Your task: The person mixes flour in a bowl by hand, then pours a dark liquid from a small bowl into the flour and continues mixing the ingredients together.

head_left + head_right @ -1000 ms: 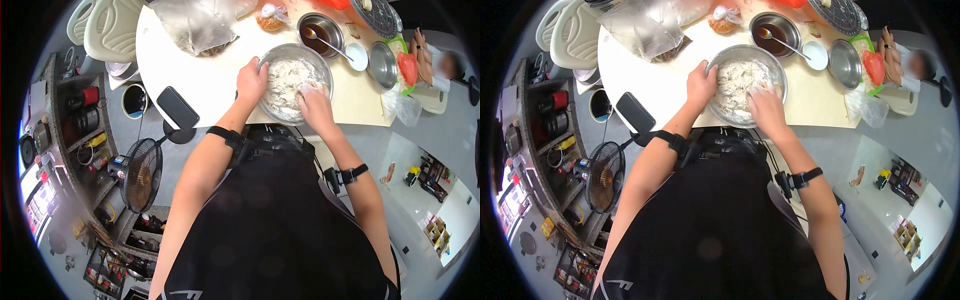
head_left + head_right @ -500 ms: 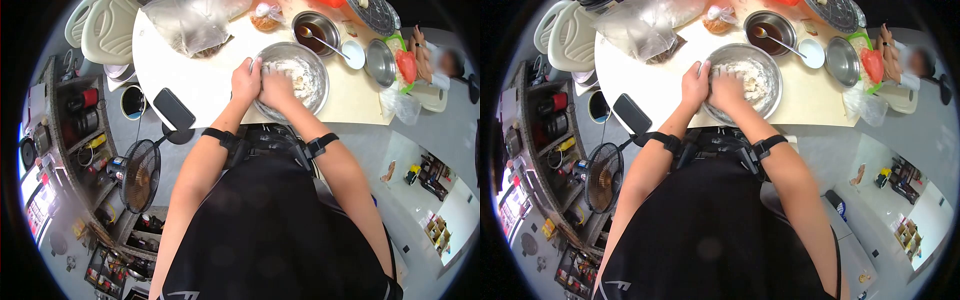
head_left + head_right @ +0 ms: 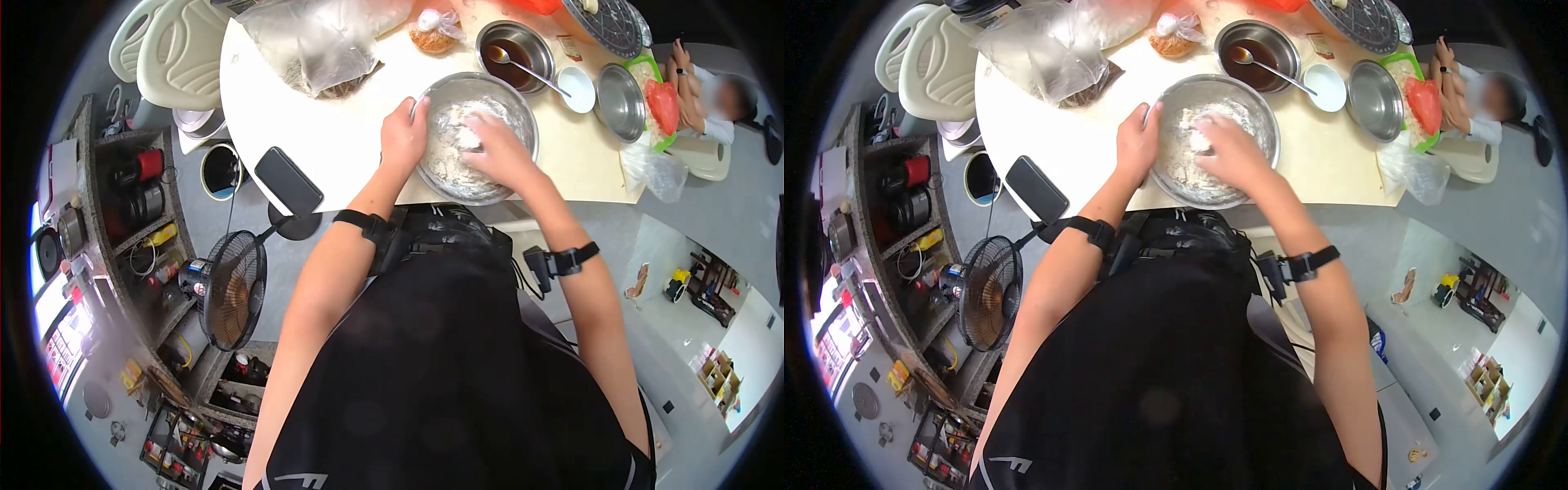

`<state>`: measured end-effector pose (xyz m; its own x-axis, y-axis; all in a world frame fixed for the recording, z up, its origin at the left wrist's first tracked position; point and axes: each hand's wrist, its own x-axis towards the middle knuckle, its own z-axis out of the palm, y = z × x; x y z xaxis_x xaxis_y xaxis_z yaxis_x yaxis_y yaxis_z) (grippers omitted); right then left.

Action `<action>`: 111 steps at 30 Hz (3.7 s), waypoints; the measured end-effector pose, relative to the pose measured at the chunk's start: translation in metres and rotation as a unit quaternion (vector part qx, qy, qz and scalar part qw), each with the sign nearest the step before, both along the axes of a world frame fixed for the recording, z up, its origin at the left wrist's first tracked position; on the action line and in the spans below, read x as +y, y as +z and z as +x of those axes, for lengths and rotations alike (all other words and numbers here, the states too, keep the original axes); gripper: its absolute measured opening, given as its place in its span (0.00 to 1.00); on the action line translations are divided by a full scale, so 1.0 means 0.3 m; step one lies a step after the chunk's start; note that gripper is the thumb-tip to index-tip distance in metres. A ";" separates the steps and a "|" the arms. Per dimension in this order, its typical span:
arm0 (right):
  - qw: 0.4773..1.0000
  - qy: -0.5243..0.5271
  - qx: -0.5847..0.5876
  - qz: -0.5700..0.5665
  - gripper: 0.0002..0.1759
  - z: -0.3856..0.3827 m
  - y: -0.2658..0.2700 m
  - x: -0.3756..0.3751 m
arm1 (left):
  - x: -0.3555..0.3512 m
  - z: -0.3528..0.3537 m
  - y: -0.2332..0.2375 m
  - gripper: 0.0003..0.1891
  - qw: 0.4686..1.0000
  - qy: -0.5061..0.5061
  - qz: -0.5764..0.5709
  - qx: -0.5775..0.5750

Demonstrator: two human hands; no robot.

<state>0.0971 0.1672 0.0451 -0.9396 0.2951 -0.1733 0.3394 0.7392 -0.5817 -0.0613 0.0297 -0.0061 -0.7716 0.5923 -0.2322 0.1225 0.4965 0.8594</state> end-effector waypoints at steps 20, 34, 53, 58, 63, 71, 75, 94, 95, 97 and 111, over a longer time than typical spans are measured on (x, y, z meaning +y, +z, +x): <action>0.959 0.044 -0.272 0.067 0.41 0.100 -0.062 -0.020 | 0.014 0.034 0.006 0.23 1.000 -0.027 -0.009 0.005; 0.986 -0.105 -0.009 0.130 0.31 0.068 -0.152 -0.003 | 0.018 0.000 -0.005 0.22 0.997 -0.065 -0.020 0.037; 0.934 -0.314 -0.171 -0.021 0.39 -0.005 -0.192 -0.030 | 0.027 0.036 -0.016 0.22 0.999 -0.026 -0.012 0.033; 0.961 -0.204 -0.180 -0.053 0.39 -0.078 -0.126 -0.033 | 0.030 0.045 -0.027 0.22 0.999 -0.017 -0.024 0.024; 0.986 -0.130 -0.088 -0.057 0.43 -0.023 -0.111 -0.058 | 0.033 0.041 -0.027 0.23 1.000 0.001 -0.011 0.007; 0.986 -0.010 -0.165 -0.030 0.45 0.005 -0.048 -0.067 | 0.033 0.041 -0.025 0.24 0.999 -0.006 -0.011 -0.029; 0.979 0.007 -0.176 -0.102 0.45 -0.043 -0.043 -0.038 | 0.033 0.038 -0.028 0.23 1.000 -0.006 -0.008 -0.012; 0.983 -0.042 -0.057 0.168 0.15 0.099 -0.129 -0.052 | 0.037 0.020 0.002 0.23 0.997 -0.013 0.009 -0.072; 0.977 -0.026 -0.057 0.202 0.15 0.103 -0.145 -0.047 | 0.043 0.015 -0.003 0.23 0.998 -0.012 0.018 -0.066; 0.974 -0.014 -0.083 0.211 0.16 0.090 -0.162 -0.044 | 0.040 0.009 0.010 0.22 0.995 -0.014 0.005 -0.099; 0.970 -0.035 -0.148 0.190 0.13 -0.091 -0.304 0.056 | 0.054 0.002 -0.025 0.21 0.997 -0.033 0.038 -0.055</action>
